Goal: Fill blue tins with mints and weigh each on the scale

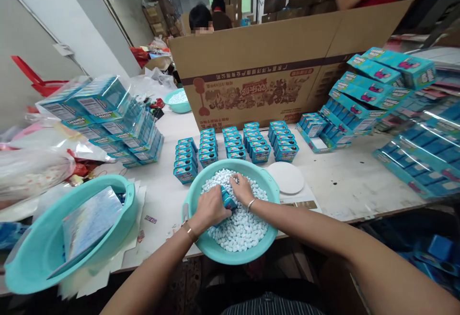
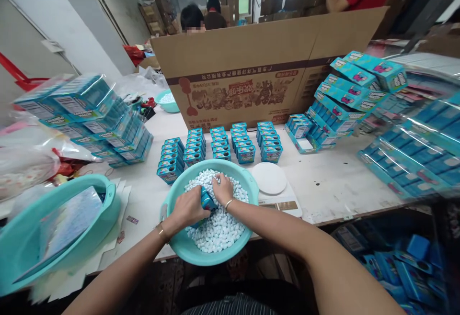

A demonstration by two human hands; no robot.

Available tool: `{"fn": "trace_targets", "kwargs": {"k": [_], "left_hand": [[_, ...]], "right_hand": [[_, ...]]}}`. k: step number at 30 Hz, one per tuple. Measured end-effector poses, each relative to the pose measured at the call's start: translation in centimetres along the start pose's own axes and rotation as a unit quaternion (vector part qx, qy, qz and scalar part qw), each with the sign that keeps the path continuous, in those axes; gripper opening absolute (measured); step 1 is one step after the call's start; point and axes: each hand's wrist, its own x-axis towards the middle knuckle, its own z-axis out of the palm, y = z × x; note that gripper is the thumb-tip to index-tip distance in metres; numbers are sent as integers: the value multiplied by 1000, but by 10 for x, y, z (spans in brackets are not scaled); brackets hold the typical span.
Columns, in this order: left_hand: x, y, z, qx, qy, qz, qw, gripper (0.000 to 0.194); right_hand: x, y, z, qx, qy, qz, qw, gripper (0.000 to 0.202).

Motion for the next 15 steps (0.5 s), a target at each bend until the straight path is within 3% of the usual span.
{"fn": "trace_targets", "kwargs": {"k": [4, 9, 15], "left_hand": [[-4, -1, 5, -44, 38, -11, 998, 47], [-18, -8, 10, -167, 169, -39, 971, 65], [-20, -6, 14, -216, 234, -16, 948, 68]], "right_hand": [[-4, -7, 5, 145, -14, 28, 989, 25], [-14, -39, -4, 321, -43, 65, 944, 27], [-35, -69, -11, 359, -70, 40, 930, 24]]}}
